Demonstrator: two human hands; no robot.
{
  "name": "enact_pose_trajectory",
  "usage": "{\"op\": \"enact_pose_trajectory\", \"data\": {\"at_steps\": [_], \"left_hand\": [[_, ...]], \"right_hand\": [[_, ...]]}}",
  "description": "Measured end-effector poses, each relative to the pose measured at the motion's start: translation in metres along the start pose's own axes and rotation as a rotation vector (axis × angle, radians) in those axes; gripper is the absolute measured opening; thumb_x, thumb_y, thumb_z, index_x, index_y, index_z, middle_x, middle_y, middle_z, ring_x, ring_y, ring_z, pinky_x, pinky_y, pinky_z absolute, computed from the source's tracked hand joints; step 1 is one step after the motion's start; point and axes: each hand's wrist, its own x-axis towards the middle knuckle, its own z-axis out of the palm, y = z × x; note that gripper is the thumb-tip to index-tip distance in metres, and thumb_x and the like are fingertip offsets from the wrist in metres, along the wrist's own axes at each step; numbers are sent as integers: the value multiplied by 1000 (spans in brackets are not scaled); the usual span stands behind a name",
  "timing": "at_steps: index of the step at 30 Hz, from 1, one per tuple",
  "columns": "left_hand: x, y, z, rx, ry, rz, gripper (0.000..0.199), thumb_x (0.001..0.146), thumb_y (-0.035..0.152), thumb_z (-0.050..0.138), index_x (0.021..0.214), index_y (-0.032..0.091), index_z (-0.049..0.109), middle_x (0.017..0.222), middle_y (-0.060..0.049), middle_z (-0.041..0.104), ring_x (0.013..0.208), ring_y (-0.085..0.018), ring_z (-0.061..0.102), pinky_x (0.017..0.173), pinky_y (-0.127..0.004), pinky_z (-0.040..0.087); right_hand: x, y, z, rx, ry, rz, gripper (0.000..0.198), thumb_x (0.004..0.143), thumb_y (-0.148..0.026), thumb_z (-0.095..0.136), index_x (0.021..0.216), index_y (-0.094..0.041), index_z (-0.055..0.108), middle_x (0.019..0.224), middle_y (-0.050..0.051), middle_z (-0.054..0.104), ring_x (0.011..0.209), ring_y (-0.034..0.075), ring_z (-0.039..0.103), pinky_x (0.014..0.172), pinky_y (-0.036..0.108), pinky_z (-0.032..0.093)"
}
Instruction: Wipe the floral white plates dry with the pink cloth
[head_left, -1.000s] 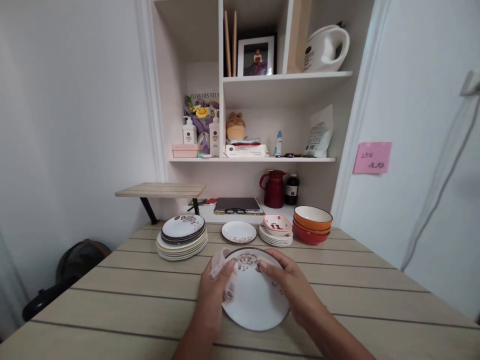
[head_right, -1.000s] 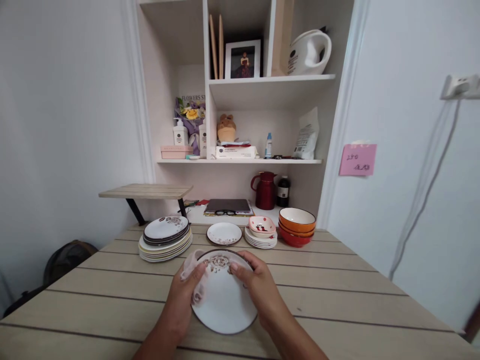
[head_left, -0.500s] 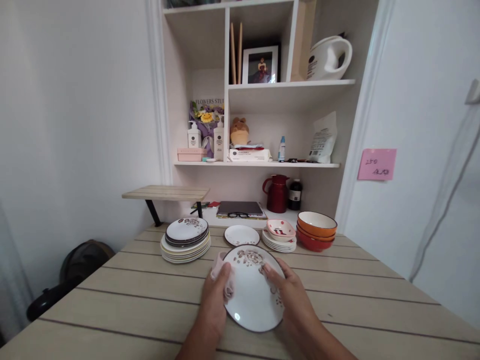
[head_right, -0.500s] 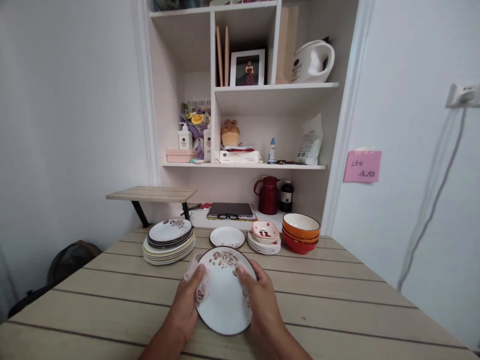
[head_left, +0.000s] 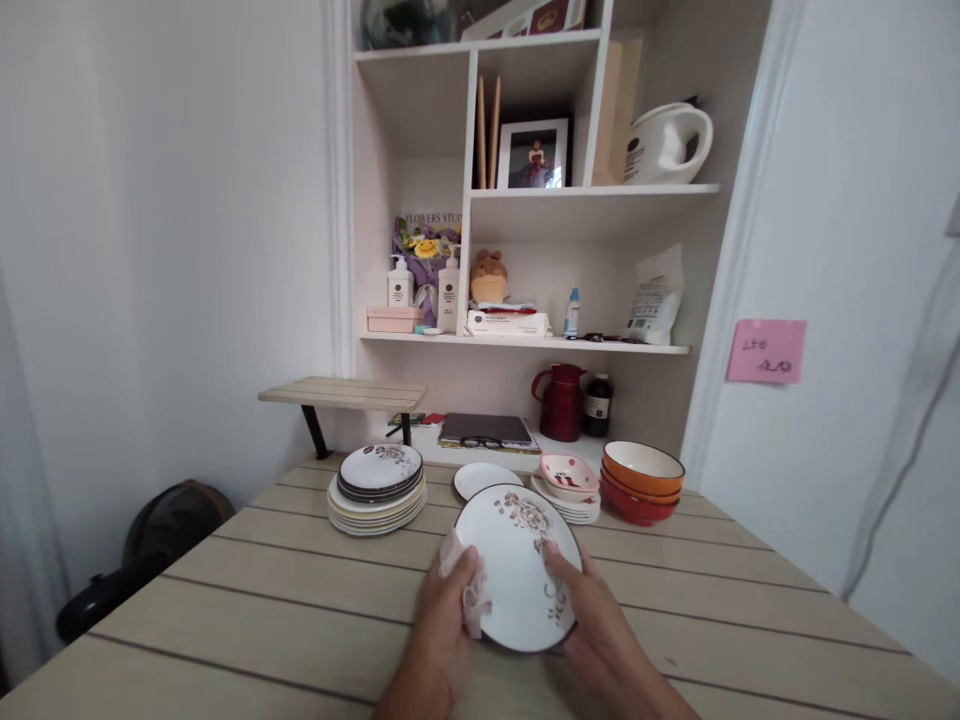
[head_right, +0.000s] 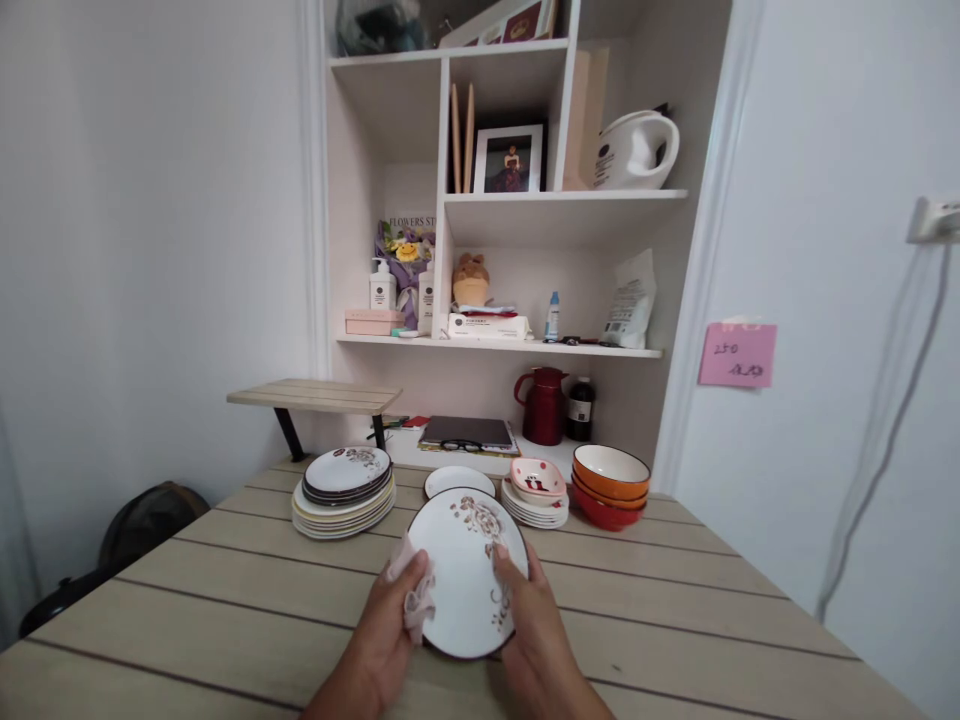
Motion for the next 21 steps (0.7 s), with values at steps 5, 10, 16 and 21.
{"op": "enact_pose_trajectory", "data": {"at_steps": [5, 10, 16, 21], "left_hand": [[2, 14, -8, 81, 18, 116, 59, 60, 38, 83, 109, 13, 64, 95, -13, 74, 82, -23, 70, 73, -31, 56], [-4, 26, -12, 258, -66, 172, 56, 65, 41, 80, 112, 14, 64, 99, -14, 72, 85, -23, 68, 76, -32, 54], [-7, 30, -12, 424, -64, 257, 47, 60, 37, 83, 99, 14, 69, 95, -11, 72, 88, -23, 66, 77, -29, 52], [-4, 27, -13, 370, -78, 242, 52, 60, 33, 84, 106, 14, 67, 96, -11, 73, 85, -23, 68, 74, -28, 53]], "right_hand": [[0, -18, -1, -137, -227, 115, 77, 61, -18, 80, 131, -18, 48, 90, 10, 77, 74, 26, 72, 68, 37, 57], [-8, -33, -3, -273, -322, 104, 67, 63, -17, 76, 126, -19, 52, 92, 9, 76, 74, 26, 72, 65, 35, 55], [-18, -37, 0, -434, -333, 96, 40, 69, -39, 77, 99, -14, 66, 75, 8, 74, 64, 21, 69, 62, 32, 54], [-14, -27, 0, -396, -272, -55, 35, 69, -45, 76, 82, -13, 67, 70, 6, 73, 60, 18, 66, 57, 26, 51]]}}
